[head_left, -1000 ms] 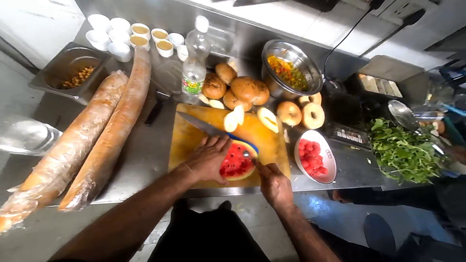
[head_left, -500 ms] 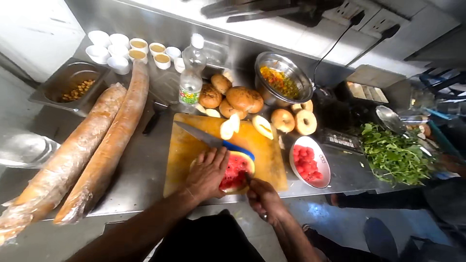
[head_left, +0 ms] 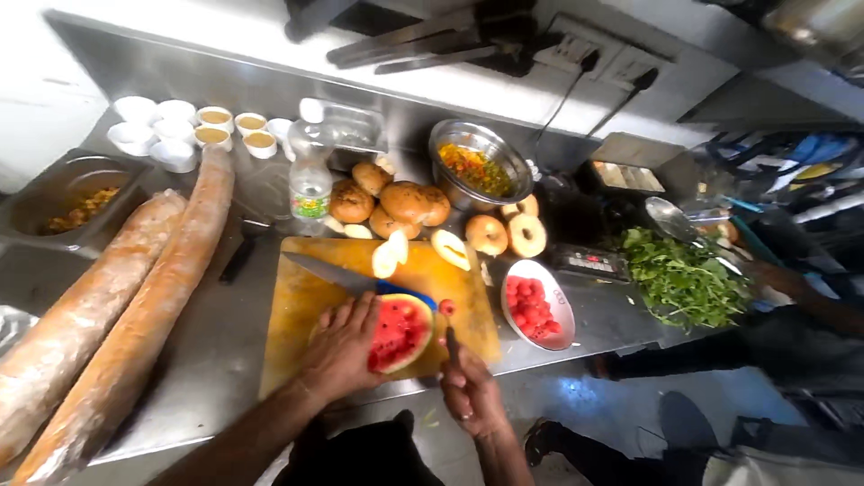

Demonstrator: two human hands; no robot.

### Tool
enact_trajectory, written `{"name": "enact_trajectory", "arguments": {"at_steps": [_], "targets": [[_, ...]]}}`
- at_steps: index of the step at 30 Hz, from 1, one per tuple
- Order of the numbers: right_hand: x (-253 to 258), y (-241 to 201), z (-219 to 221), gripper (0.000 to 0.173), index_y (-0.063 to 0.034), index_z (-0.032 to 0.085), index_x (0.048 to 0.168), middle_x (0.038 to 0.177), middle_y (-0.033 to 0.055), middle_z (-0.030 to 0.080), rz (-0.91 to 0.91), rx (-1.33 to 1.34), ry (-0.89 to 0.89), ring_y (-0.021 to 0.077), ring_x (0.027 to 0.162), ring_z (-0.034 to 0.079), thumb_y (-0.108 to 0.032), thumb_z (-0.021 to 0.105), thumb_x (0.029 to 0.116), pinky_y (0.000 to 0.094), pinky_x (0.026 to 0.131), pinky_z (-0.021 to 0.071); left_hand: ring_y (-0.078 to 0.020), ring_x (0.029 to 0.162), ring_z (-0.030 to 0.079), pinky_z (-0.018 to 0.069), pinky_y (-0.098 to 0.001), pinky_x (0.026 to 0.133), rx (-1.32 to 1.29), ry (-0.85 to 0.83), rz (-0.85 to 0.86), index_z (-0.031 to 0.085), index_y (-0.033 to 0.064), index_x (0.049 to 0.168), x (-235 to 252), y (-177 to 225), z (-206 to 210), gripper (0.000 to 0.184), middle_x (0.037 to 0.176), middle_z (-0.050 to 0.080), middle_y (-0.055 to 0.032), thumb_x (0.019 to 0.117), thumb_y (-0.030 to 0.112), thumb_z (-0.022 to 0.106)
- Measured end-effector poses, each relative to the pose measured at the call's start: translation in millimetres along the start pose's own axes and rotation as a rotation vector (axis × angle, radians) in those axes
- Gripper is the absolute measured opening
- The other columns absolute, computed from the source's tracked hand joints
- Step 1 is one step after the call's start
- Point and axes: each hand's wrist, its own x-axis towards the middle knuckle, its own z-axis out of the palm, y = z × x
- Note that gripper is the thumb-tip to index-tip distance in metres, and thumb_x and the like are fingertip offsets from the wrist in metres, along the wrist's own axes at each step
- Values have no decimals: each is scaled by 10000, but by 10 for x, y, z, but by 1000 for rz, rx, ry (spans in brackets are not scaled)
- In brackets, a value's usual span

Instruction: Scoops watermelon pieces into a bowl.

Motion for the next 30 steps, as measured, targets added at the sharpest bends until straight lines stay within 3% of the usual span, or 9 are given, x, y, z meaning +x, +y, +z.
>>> {"name": "enact_trajectory", "arguments": {"at_steps": [2, 6, 8, 10, 14, 17, 21, 24, 30], "targets": [[-127, -386, 77, 348, -36, 577, 1312, 644, -10, 597, -251, -441, 270, 39, 453, 522, -208, 388, 1075, 186, 411, 446, -361, 1528, 246, 233, -590, 1187, -32, -43, -39, 178, 86, 1641, 14, 5, -21, 1351, 1695, 193, -137, 649, 800, 754], [-177, -971, -224, 381, -10, 602, 1379, 758, 52, 658, -669, -1415, 802, 141, 534, 584, -164, 493, 1048, 326, 495, 522, -344, 1534, 236, 218, -578, 1195, -50, -50, -72, 178, 90, 1642, 18, -33, -40, 1364, 1704, 165, -122, 641, 834, 731], [-105, -1090, -459, 348, -54, 661, 1359, 955, 219, 740, -493, -1750, 944, 384, 771, 718, -127, 560, 1033, 599, 716, 568, -340, 1531, 251, 231, -573, 1196, -49, -41, -65, 200, 98, 1639, 11, -65, -27, 1373, 1704, 162, -126, 624, 860, 724], [-47, -1093, -566, 321, -89, 693, 1330, 1001, 241, 745, -384, -1839, 984, 436, 864, 727, -134, 590, 1030, 653, 791, 550, -336, 1526, 261, 219, -570, 1207, -33, -48, -57, 230, 121, 1635, -28, -127, -51, 1399, 1705, 153, -123, 577, 896, 718], [-93, -1113, -440, 341, -82, 677, 1353, 1010, 233, 745, -522, -1833, 960, 416, 831, 725, -119, 591, 1025, 625, 755, 558, -367, 1522, 262, 214, -590, 1207, -61, -37, -72, 257, 149, 1632, -155, -254, -35, 1390, 1691, 195, -143, 556, 874, 755], [2, -860, -254, 395, -51, 630, 1393, 1090, 211, 700, -589, -1795, 633, 314, 800, 707, -126, 583, 1007, 508, 701, 600, -361, 1507, 283, 288, -563, 1184, -135, -17, -102, 239, 175, 1639, -194, -344, 19, 1333, 1683, 228, -121, 601, 793, 802], [262, -186, 20, 376, -118, 702, 1329, 984, 112, 700, -604, -1780, 275, 204, 757, 681, -138, 636, 959, 398, 670, 606, -358, 1526, 240, 293, -539, 1195, -193, -19, -76, 238, 177, 1638, -175, -336, 29, 1379, 1697, 184, -118, 556, 808, 817], [355, 79, 165, 355, -158, 725, 1300, 954, 72, 705, -587, -1808, 200, 165, 729, 680, -143, 655, 952, 364, 643, 606, -336, 1516, 264, 282, -518, 1199, -170, 0, -88, 255, 168, 1632, -161, -298, 29, 1312, 1671, 264, -100, 612, 812, 772], [343, 179, 258, 322, -181, 771, 1223, 1034, 114, 673, -562, -1888, 192, 191, 704, 681, -105, 681, 923, 378, 586, 603, -336, 1524, 244, 288, -512, 1194, -148, 1, -89, 254, 106, 1626, -156, -265, 63, 1315, 1676, 255, -98, 630, 781, 785]]}}
